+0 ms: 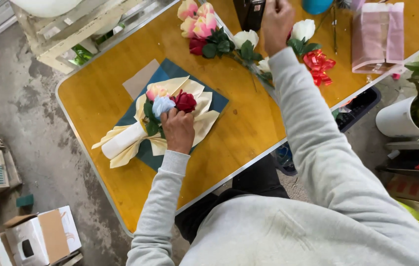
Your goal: Assembling a flower bouquet by folding wrapping paper and arranging artificial roses with blue accents.
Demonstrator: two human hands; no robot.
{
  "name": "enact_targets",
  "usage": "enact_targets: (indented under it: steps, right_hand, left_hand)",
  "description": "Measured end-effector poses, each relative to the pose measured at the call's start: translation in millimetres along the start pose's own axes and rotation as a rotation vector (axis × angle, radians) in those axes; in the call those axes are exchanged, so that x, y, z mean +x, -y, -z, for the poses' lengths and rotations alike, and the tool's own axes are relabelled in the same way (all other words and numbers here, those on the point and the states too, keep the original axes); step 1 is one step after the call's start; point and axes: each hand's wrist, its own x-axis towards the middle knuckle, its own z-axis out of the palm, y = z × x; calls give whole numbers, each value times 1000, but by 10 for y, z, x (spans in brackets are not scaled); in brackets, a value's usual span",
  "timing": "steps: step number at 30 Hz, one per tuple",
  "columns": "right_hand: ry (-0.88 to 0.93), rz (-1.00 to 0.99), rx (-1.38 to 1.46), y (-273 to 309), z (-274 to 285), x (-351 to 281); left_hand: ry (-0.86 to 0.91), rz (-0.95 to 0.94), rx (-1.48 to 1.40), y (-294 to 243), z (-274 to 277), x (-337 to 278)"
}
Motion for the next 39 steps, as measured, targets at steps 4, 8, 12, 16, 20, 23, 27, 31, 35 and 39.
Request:
enact_targets:
  steps: [4,8,12,16,20,23,27,31,35,39]
  right_hand:
    - [261,-317,225,52,-142,355]
    - [320,-408,-39,211,-174,419]
    - [235,-400,-66,315,-206,394]
    - [153,-399,21,486,-224,227]
    - [28,-485,108,547,-241,75]
    - [-2,-600,193,716,-194,17]
    - [61,-631,191,897,-93,-59]
    - [73,-701,360,774,-75,-161]
    - [56,-827,481,611,-77,-207]
    - [21,-875,587,516,-99,-212]
  left_hand:
    - [-25,11,-35,0,6,1]
    - [13,24,-30,-8,35,-6]
    - [10,10,-8,12,-4,10]
    - [23,48,-8,-9,-1,-1]
    - [0,8,16,9,-50,-26]
    - [-10,9,29,27,-112,-43]
    - [-47,-17,25,35,-128,-28]
    - [-41,-33,32,31,-115,-34]
    - [-23,-18,20,34,-70,-21]
    - [-27,-13,-1,27,-52,-28]
